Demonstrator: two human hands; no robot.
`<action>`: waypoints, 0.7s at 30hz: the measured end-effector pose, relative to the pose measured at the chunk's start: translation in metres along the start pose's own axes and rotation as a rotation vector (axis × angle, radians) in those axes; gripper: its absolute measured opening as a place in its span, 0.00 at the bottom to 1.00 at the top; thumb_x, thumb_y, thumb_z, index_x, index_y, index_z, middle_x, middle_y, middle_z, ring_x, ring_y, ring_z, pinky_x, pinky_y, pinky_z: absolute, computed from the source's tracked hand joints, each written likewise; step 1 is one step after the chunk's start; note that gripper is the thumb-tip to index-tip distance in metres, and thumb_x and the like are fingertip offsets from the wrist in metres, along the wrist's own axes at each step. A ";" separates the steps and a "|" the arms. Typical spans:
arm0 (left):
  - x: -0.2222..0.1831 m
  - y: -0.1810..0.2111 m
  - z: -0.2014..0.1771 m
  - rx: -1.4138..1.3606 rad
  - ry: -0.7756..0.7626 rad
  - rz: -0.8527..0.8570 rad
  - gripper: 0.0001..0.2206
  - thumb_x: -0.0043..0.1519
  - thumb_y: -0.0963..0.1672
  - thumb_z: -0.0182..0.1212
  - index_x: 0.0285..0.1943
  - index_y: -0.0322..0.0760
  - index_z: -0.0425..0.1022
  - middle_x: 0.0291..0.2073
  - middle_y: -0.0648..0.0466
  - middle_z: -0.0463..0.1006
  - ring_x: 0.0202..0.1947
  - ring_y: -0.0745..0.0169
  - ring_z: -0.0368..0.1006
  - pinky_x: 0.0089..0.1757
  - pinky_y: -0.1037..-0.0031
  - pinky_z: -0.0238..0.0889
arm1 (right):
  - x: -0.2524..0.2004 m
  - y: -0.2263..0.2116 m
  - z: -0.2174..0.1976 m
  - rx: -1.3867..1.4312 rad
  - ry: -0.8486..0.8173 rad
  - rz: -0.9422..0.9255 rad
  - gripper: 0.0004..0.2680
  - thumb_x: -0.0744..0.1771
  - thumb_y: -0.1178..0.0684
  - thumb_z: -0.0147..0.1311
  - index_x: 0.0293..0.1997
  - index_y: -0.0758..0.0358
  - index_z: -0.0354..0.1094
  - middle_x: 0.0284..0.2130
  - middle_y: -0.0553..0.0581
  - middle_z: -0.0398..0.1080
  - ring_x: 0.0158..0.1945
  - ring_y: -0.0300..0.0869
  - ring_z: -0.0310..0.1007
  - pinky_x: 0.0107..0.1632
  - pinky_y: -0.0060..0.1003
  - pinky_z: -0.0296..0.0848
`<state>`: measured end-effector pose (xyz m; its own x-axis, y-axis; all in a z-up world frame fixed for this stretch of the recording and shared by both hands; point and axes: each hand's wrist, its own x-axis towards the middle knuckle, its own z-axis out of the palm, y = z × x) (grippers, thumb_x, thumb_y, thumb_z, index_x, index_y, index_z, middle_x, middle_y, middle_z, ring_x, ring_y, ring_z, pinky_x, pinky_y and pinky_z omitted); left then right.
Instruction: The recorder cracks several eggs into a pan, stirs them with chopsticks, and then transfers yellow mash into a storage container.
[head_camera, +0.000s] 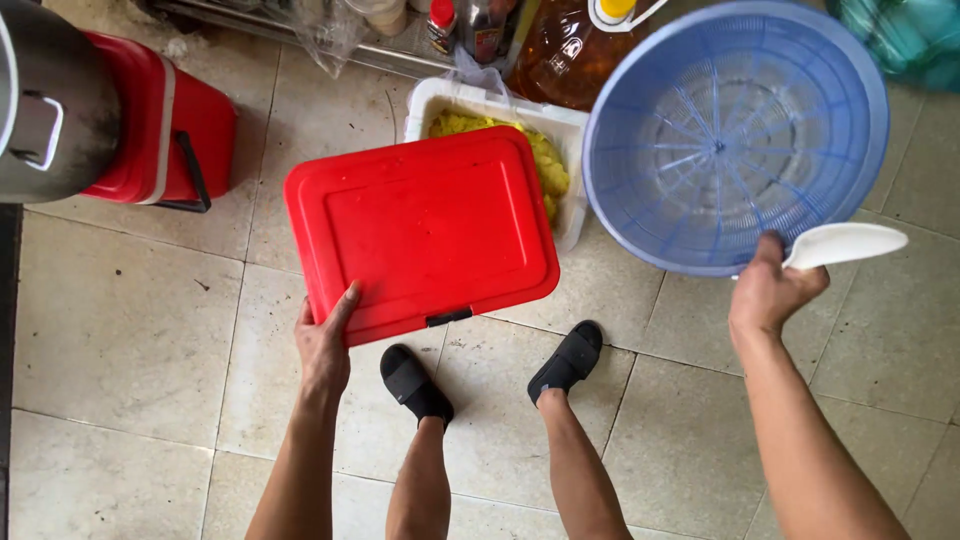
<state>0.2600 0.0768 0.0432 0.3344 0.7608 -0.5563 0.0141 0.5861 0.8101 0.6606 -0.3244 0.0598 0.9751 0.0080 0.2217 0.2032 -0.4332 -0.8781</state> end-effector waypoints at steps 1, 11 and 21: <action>0.014 -0.003 0.016 0.007 -0.005 -0.001 0.23 0.57 0.42 0.73 0.59 0.28 0.72 0.49 0.47 0.81 0.46 0.62 0.79 0.49 0.71 0.73 | -0.005 0.001 -0.010 -0.001 0.006 0.006 0.05 0.70 0.68 0.54 0.39 0.77 0.61 0.38 0.60 0.67 0.42 0.44 0.69 0.49 0.41 0.68; 0.151 -0.051 0.118 0.425 -0.258 -0.060 0.20 0.57 0.47 0.74 0.52 0.33 0.75 0.39 0.41 0.79 0.36 0.58 0.74 0.37 0.68 0.64 | -0.056 0.050 -0.082 0.044 0.217 0.457 0.13 0.67 0.65 0.52 0.57 0.79 0.61 0.55 0.69 0.68 0.60 0.52 0.74 0.65 0.49 0.68; 0.147 -0.086 0.152 1.236 0.417 0.405 0.39 0.54 0.68 0.62 0.54 0.34 0.76 0.46 0.41 0.77 0.39 0.40 0.73 0.36 0.49 0.66 | -0.058 0.075 -0.084 -0.023 0.064 0.388 0.12 0.67 0.66 0.53 0.55 0.83 0.68 0.54 0.65 0.72 0.56 0.49 0.73 0.63 0.43 0.70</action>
<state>0.4512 0.0958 -0.0801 0.2133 0.9739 -0.0781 0.8831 -0.1580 0.4418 0.6115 -0.4332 0.0163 0.9714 -0.2162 -0.0978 -0.1817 -0.4127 -0.8926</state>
